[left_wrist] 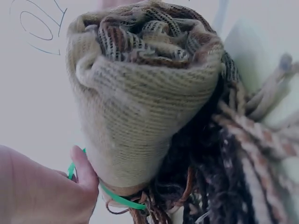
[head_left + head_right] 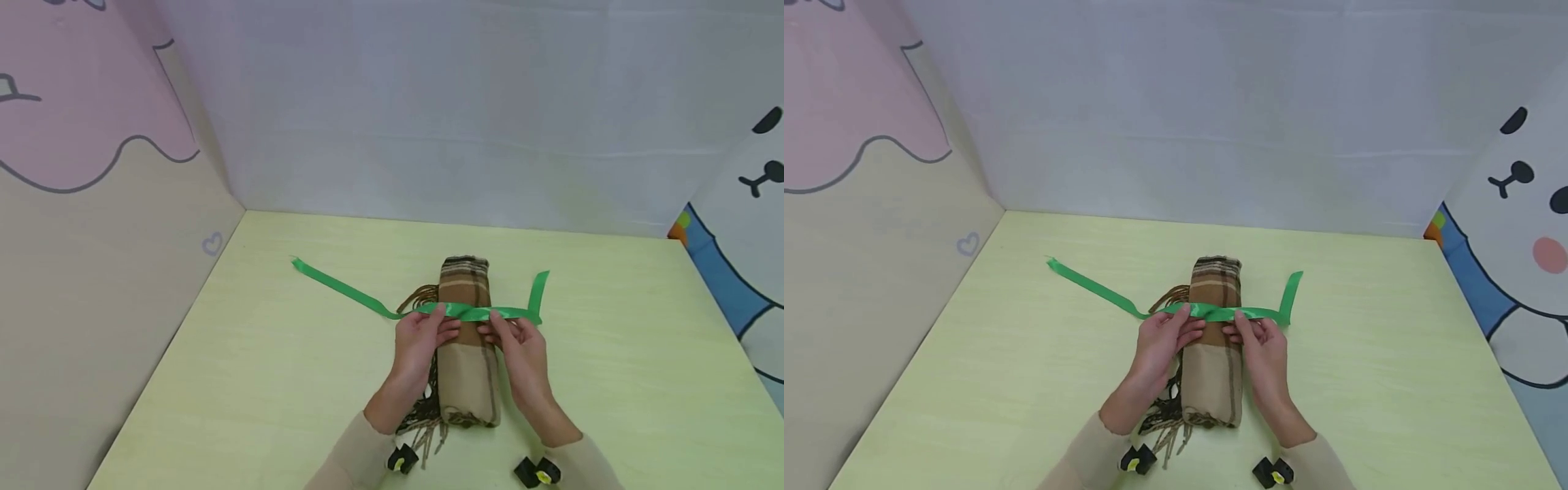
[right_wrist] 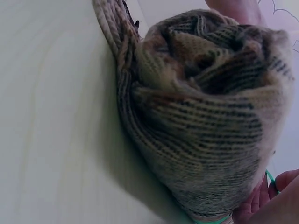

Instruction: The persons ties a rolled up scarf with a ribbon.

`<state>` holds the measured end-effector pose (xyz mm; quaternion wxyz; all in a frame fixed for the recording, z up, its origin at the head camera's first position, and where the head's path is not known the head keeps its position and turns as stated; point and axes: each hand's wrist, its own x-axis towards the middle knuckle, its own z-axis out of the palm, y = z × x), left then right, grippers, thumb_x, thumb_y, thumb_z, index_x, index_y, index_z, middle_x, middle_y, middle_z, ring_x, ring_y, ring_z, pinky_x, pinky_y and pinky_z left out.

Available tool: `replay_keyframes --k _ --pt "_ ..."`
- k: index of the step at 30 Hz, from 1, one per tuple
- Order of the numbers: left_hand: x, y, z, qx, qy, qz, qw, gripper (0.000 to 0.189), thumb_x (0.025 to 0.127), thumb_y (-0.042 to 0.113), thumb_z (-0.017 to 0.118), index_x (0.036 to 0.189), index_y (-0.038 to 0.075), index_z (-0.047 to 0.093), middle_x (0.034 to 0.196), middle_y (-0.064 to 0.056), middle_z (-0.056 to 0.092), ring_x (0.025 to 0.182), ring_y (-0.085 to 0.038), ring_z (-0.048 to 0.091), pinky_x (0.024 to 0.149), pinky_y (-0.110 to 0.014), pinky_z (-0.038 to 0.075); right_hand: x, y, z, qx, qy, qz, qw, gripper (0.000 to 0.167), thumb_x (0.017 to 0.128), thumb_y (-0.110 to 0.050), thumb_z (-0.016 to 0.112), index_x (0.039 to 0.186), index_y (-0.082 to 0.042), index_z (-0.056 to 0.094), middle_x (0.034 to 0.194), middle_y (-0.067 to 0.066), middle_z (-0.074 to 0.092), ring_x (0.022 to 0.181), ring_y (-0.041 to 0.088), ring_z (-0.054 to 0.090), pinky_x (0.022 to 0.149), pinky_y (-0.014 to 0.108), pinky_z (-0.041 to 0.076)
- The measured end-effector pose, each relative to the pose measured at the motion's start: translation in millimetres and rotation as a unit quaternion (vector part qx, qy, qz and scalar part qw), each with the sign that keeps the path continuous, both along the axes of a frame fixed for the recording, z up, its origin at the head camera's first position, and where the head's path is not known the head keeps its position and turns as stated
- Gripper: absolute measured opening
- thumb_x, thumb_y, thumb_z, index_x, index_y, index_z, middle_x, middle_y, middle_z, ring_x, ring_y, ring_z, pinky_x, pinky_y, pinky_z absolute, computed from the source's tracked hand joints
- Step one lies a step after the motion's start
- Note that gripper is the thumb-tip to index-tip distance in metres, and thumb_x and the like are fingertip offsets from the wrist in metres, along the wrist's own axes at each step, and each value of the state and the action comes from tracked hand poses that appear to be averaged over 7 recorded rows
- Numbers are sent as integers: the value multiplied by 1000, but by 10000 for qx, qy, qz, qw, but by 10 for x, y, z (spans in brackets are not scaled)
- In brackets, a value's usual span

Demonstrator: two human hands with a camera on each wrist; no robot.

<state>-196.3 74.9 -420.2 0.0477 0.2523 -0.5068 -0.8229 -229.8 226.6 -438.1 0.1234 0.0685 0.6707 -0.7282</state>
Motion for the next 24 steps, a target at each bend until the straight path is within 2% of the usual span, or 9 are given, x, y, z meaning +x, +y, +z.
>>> replay_keyframes --k 5,9,13,18,24 --pt "17 13 -32 115 121 -76 9998 28 104 14 62 117 -11 62 95 -20 75 81 -16 74 81 -32 60 4 -25 6 55 78 67 9999 34 102 -26 67 117 4 60 82 -4 74 82 10 69 81 23 56" --pt "28 28 -36 26 267 -84 9996 27 102 13 66 115 -11 66 96 -20 75 80 -15 74 81 -32 60 4 -52 32 358 65 192 9992 37 99 -28 72 118 2 64 89 -7 75 86 10 68 81 23 54" --pt "25 63 -42 -76 273 0 9996 27 100 12 69 115 -11 66 94 -18 75 79 -14 73 81 -31 60 7 -74 36 479 55 236 9986 39 98 -28 74 121 2 65 95 -9 74 89 9 68 81 23 54" --pt "25 99 -56 -114 324 172 9993 26 103 13 64 116 -10 61 97 -22 74 82 -18 74 81 -32 60 15 -60 22 393 77 113 9991 39 99 -29 71 118 4 64 86 -6 73 85 10 68 81 23 54" --pt "9 116 -65 132 275 440 9986 21 104 11 60 114 -8 58 96 -24 74 80 -18 75 77 -32 61 14 -29 -10 241 95 27 9997 38 100 -29 70 116 5 64 82 -3 74 82 10 70 79 22 55"
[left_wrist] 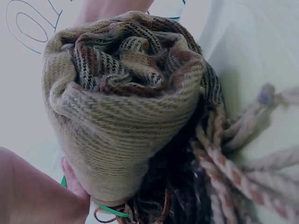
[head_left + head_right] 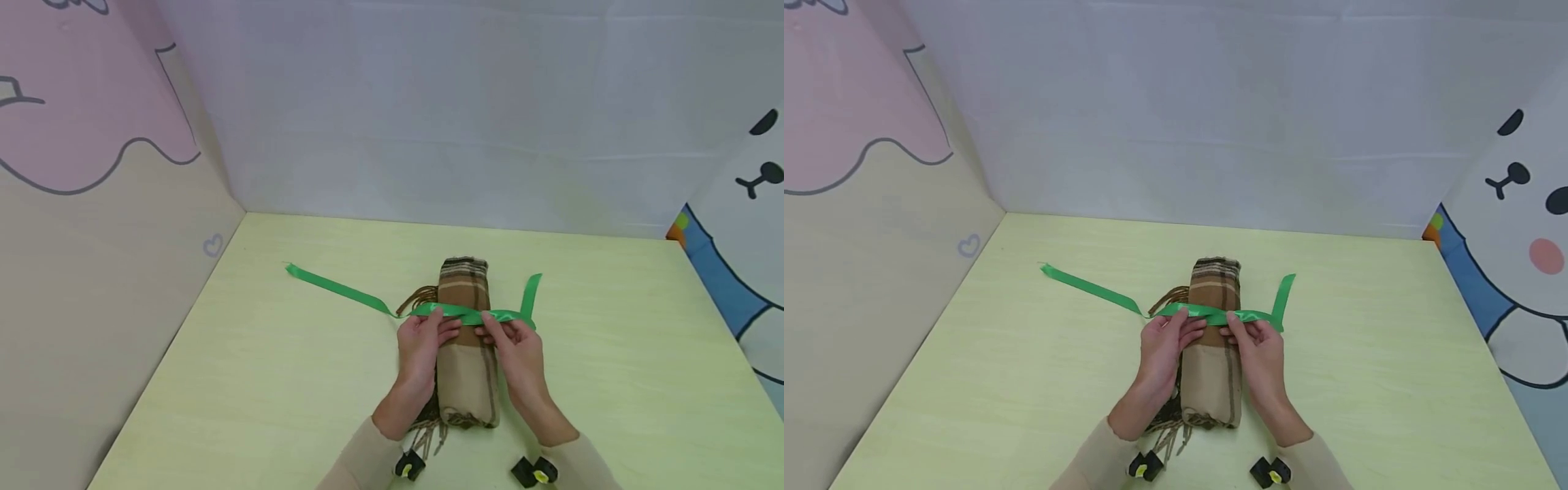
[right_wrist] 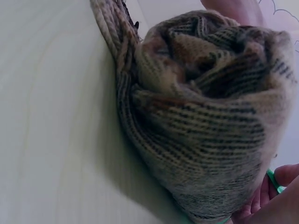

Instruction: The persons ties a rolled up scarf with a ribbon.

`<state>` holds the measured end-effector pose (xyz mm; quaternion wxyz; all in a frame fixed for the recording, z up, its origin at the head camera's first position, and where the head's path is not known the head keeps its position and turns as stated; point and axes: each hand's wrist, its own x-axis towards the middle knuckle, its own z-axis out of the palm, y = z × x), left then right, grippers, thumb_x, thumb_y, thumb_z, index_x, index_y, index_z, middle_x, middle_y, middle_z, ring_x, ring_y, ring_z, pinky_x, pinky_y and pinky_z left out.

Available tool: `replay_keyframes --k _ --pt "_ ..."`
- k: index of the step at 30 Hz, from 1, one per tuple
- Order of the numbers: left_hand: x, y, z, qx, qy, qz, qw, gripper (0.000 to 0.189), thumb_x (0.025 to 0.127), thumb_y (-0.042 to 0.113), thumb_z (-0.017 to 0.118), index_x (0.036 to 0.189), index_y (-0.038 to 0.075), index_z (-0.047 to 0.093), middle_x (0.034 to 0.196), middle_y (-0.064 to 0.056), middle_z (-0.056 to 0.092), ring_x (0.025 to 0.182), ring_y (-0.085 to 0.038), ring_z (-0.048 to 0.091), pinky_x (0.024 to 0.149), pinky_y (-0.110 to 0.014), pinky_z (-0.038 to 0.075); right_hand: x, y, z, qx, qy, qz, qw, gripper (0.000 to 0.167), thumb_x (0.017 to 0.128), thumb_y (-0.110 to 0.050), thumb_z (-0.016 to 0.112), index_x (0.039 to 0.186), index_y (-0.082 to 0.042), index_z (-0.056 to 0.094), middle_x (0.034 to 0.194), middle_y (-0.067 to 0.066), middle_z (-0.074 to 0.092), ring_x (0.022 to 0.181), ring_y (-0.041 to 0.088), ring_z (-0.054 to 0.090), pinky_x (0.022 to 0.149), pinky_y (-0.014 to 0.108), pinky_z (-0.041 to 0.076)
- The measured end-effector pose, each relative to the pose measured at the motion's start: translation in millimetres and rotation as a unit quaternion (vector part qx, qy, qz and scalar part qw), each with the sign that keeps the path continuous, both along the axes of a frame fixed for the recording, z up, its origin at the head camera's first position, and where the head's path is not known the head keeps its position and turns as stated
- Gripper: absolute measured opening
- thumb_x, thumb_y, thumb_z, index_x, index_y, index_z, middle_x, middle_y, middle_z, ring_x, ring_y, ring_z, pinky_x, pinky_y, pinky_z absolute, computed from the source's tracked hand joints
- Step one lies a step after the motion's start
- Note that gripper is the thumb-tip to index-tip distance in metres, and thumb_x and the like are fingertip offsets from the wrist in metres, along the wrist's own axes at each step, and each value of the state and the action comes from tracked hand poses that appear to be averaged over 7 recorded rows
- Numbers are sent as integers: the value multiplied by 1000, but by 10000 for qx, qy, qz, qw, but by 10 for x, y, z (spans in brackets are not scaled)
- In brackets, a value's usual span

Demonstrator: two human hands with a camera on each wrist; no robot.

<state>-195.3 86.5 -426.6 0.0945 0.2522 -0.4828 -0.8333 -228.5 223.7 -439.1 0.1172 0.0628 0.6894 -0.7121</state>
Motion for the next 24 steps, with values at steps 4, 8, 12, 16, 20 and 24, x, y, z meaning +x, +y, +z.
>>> replay_keyframes --k 4,8,12,16,20,24 --pt "-13 8 -14 55 92 213 9997 20 102 8 63 110 -9 59 92 -23 75 78 -19 76 75 -32 61 -7 7 -17 -162 65 -71 9998 36 101 -27 69 114 6 64 82 -1 75 81 11 70 79 23 56" --pt "6 6 -22 -145 236 354 9990 21 100 7 66 111 -12 63 91 -21 74 78 -18 75 74 -31 61 -6 0 -31 -245 247 -220 9992 35 100 -25 70 114 6 65 83 1 75 81 11 71 79 24 57" --pt "16 1 -21 -303 282 391 9984 23 100 6 67 113 -13 67 94 -20 74 79 -16 74 74 -29 60 4 -23 -48 -454 500 -470 9966 32 99 -20 71 115 7 66 90 4 76 83 12 73 81 27 59" --pt "8 8 -7 -340 233 380 9984 24 100 8 68 112 -12 68 95 -18 74 83 -16 73 78 -29 60 8 -56 -65 -877 694 -656 9916 30 98 -13 71 116 11 65 97 8 76 86 15 75 85 32 59" --pt "7 6 -4 -404 172 347 9984 25 101 10 67 112 -12 66 97 -17 73 87 -18 73 82 -31 60 4 -82 -85 -1227 724 -754 9869 30 100 -10 68 116 15 62 99 9 76 88 17 76 86 35 58" --pt "25 -31 -46 -539 89 314 9980 25 104 7 62 115 -14 62 99 -23 72 87 -23 74 83 -33 60 14 -94 -106 -1472 539 -807 9843 29 102 -8 64 118 15 57 102 9 74 94 17 75 87 35 58"
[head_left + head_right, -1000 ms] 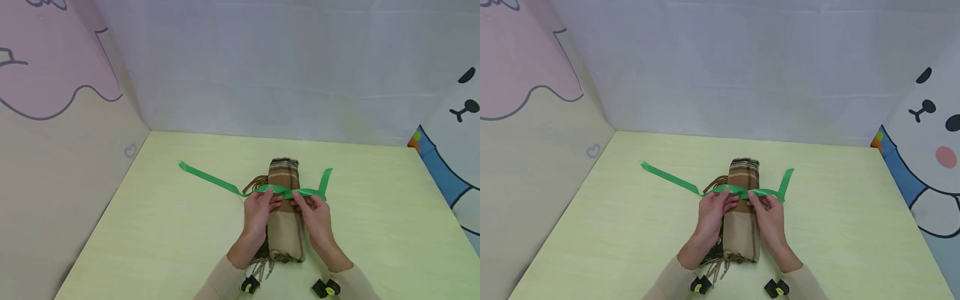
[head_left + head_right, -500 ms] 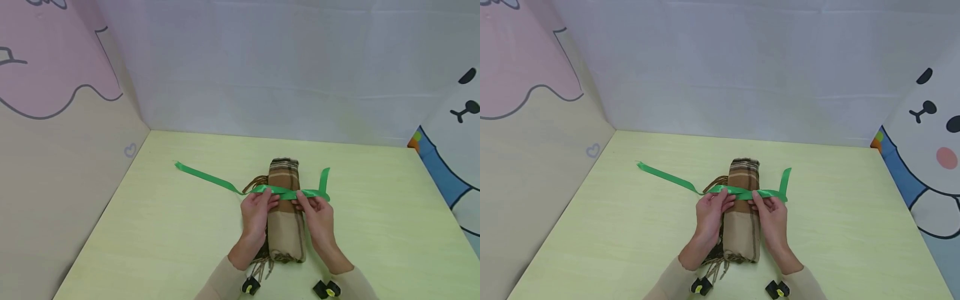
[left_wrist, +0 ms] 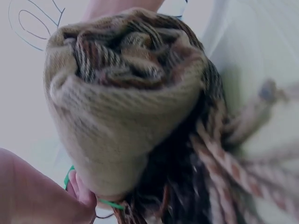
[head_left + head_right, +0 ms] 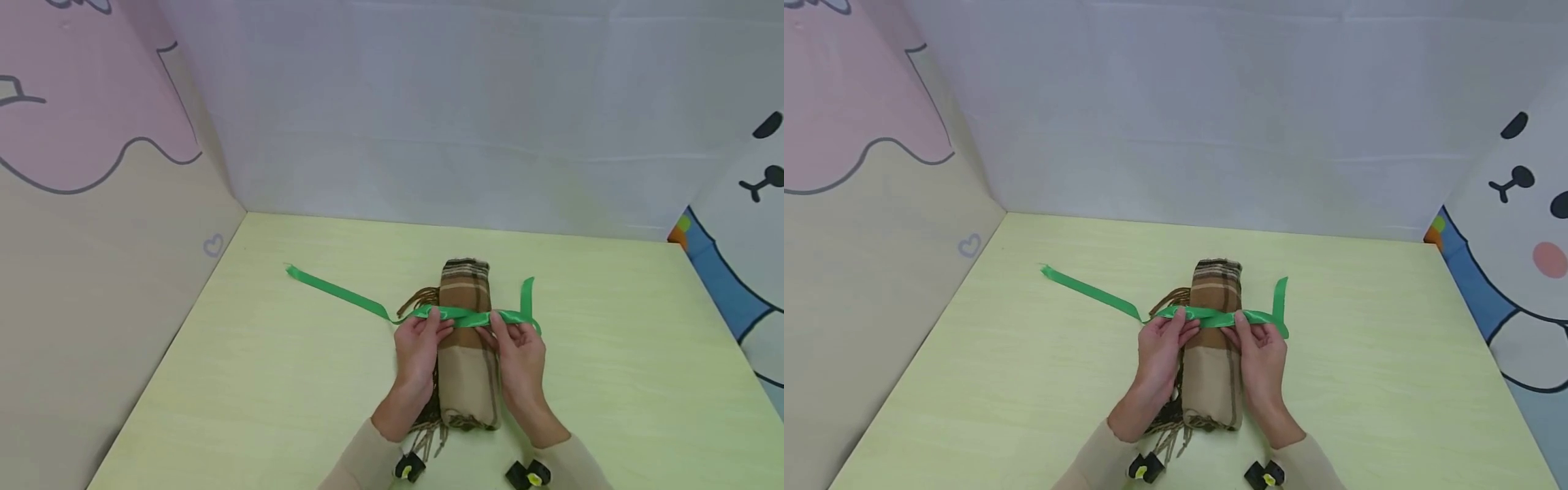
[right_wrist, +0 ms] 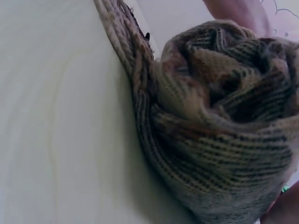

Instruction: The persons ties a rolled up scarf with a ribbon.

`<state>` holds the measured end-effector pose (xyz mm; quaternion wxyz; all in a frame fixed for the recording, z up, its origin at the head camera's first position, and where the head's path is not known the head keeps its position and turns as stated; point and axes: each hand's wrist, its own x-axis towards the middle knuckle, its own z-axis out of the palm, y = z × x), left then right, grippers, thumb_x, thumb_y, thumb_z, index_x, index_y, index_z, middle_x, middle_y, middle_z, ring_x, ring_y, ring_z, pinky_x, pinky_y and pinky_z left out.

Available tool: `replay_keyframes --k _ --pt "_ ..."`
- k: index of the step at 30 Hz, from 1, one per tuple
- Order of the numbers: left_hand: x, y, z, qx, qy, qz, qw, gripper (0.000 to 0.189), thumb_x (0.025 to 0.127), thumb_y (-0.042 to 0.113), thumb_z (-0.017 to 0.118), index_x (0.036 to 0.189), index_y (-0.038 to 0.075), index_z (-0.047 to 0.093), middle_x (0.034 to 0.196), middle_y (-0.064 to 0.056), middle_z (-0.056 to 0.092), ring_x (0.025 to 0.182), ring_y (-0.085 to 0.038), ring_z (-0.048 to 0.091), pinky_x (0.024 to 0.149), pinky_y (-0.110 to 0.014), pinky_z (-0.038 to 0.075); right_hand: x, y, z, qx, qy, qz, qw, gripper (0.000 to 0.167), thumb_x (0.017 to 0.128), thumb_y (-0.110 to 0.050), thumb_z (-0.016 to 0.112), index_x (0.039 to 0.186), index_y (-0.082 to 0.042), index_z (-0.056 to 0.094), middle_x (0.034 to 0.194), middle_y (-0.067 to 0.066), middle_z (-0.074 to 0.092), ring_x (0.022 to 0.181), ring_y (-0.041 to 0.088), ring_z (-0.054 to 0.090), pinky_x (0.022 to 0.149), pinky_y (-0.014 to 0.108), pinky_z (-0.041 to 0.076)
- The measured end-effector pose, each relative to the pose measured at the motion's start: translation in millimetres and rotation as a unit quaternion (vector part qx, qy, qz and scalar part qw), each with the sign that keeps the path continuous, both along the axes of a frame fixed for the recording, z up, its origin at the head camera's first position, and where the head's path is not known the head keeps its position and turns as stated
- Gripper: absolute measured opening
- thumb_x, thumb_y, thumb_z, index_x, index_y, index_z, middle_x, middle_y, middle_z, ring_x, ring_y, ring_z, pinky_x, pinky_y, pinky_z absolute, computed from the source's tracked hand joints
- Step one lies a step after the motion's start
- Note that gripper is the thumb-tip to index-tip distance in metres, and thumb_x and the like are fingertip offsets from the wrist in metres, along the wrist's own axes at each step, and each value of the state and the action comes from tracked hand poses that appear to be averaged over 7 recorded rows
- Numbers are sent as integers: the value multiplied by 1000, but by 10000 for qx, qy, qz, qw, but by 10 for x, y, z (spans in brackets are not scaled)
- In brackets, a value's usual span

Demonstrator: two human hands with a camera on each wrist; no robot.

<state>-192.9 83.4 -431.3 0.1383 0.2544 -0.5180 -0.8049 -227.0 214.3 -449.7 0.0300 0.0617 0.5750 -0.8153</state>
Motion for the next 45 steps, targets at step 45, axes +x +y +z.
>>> replay_keyframes --k 45 --pt "-90 -199 -124 -478 445 -1257 9899 23 108 6 52 118 -14 54 106 -26 68 93 -19 69 90 -37 57 -44 -77 36 -570 -1027 352 9925 27 106 -17 59 122 4 53 92 0 73 92 10 73 88 30 58"
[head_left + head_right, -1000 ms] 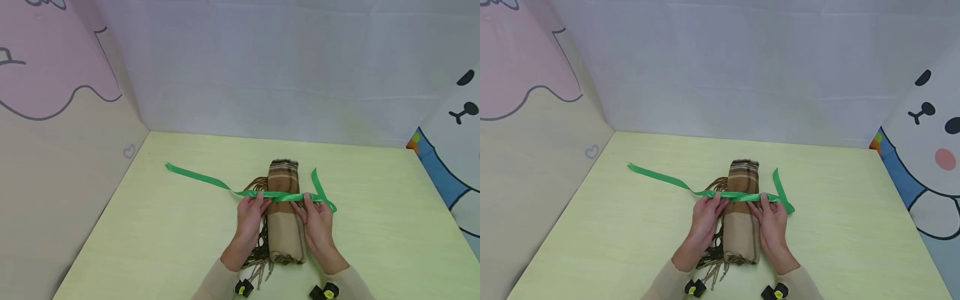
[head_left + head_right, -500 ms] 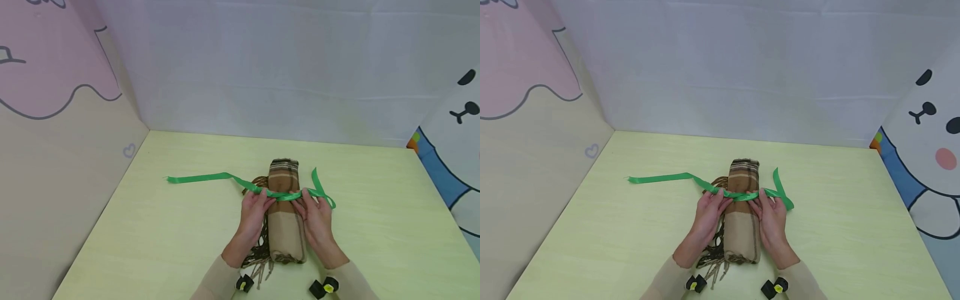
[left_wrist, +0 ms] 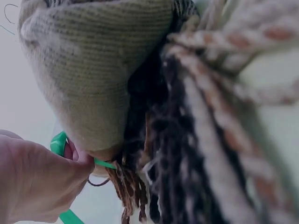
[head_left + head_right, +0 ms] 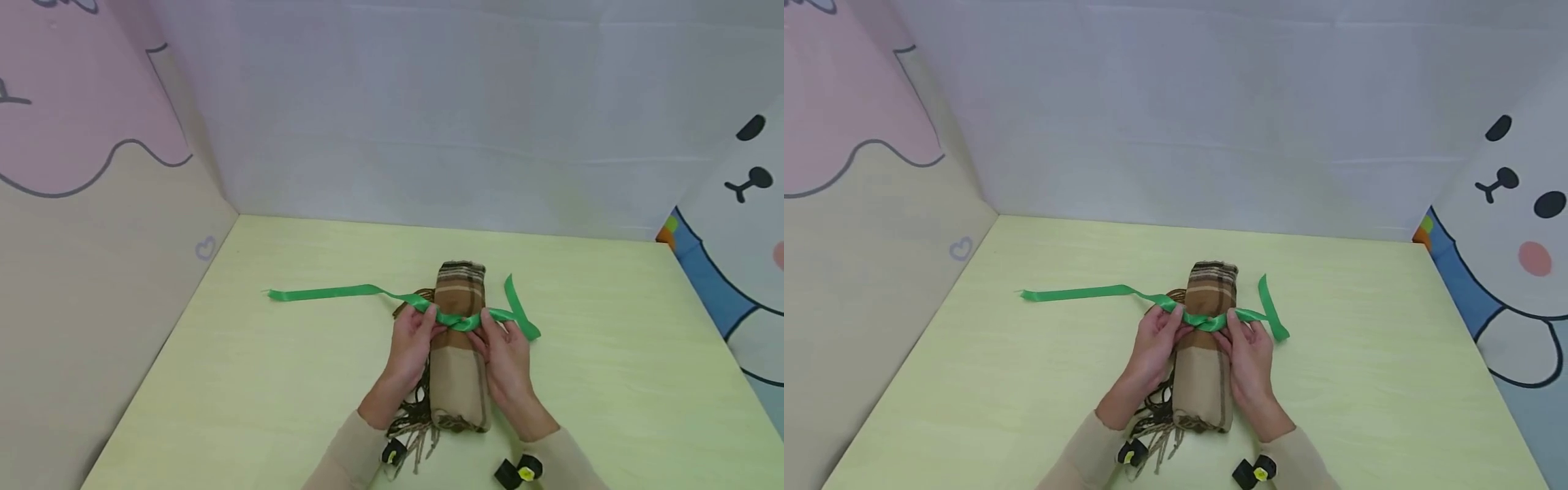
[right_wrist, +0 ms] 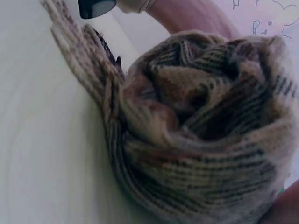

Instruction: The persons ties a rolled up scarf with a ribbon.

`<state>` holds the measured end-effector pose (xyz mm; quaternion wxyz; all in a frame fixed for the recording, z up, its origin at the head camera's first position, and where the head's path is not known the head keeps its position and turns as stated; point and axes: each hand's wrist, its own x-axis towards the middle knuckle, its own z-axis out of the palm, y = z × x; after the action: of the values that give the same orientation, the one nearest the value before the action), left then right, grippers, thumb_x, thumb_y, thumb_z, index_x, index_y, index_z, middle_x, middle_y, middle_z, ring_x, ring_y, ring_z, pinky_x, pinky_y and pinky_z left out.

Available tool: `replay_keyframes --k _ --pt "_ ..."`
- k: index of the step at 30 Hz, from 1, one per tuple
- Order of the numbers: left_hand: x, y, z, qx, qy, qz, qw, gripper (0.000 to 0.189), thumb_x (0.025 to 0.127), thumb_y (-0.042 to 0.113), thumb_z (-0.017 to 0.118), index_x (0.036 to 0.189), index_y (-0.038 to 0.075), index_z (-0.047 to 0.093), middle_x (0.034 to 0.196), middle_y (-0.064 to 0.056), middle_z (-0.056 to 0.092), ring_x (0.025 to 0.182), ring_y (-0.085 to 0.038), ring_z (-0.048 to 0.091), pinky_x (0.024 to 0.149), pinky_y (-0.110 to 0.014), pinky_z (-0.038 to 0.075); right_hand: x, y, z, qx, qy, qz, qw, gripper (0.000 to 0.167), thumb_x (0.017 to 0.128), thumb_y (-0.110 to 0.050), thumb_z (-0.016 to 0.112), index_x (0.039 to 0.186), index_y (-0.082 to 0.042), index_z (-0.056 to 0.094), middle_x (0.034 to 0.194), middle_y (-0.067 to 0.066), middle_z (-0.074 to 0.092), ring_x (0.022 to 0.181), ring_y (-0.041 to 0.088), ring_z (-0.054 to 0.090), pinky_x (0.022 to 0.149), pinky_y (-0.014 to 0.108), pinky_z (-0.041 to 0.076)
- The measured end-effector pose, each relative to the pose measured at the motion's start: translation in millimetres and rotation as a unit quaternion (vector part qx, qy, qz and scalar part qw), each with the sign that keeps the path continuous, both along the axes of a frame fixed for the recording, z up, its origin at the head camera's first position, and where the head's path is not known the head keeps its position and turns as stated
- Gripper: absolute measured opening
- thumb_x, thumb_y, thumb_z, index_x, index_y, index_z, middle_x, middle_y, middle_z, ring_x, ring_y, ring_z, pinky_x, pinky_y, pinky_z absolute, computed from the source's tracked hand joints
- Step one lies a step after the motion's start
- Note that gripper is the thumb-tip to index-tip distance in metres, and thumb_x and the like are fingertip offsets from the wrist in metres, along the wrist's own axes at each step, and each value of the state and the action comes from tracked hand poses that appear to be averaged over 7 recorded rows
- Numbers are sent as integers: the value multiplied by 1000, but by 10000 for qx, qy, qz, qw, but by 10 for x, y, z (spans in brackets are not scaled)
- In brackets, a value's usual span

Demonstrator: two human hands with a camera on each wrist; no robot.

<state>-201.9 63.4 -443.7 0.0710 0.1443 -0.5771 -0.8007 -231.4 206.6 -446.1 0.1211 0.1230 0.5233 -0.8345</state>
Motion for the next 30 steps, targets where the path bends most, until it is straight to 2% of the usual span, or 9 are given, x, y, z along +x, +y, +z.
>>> replay_keyframes --k 4,8,14,19,22,25,30 --pt "0 -7 1 50 -48 97 9999 21 108 6 53 117 -13 55 106 -25 69 90 -17 69 89 -35 58 15 43 -9 365 156 182 9990 36 104 -19 62 129 6 53 101 1 73 98 10 72 91 30 56" --pt "1 -10 6 98 -36 192 9998 21 107 7 54 116 -13 56 107 -26 70 87 -16 69 87 -33 58 43 86 -22 901 546 455 9934 40 100 -15 69 131 8 59 112 2 73 108 11 70 95 29 54" --pt "7 -19 0 92 23 142 9999 23 108 8 53 117 -13 55 108 -26 69 88 -15 68 88 -34 58 61 127 -73 1651 1335 840 9736 33 94 -10 77 119 9 71 120 8 74 112 12 70 94 26 54" --pt "13 -20 -21 65 117 70 9999 23 108 8 52 117 -13 54 109 -26 69 90 -15 68 90 -35 57 50 147 -112 2132 1956 743 9543 21 95 -11 75 112 1 77 113 12 76 106 11 72 90 24 55" --pt "12 -17 -31 56 123 43 9999 21 108 7 52 116 -12 54 107 -24 70 88 -14 69 89 -33 57 36 138 -126 2134 2179 729 9496 19 99 -12 71 112 -1 78 114 12 76 106 13 72 90 25 55" --pt "12 -12 -45 82 111 42 9999 20 108 6 52 116 -13 54 104 -23 70 87 -14 69 88 -32 57 22 120 -117 1843 2164 760 9557 22 100 -12 68 114 3 76 115 14 75 107 16 72 91 29 56" --pt "12 -1 -55 141 94 63 9998 19 107 3 53 116 -14 55 100 -21 70 88 -16 69 87 -32 58 -22 114 -88 984 1751 693 9772 30 100 -9 67 117 15 69 112 13 76 106 20 73 91 36 56"
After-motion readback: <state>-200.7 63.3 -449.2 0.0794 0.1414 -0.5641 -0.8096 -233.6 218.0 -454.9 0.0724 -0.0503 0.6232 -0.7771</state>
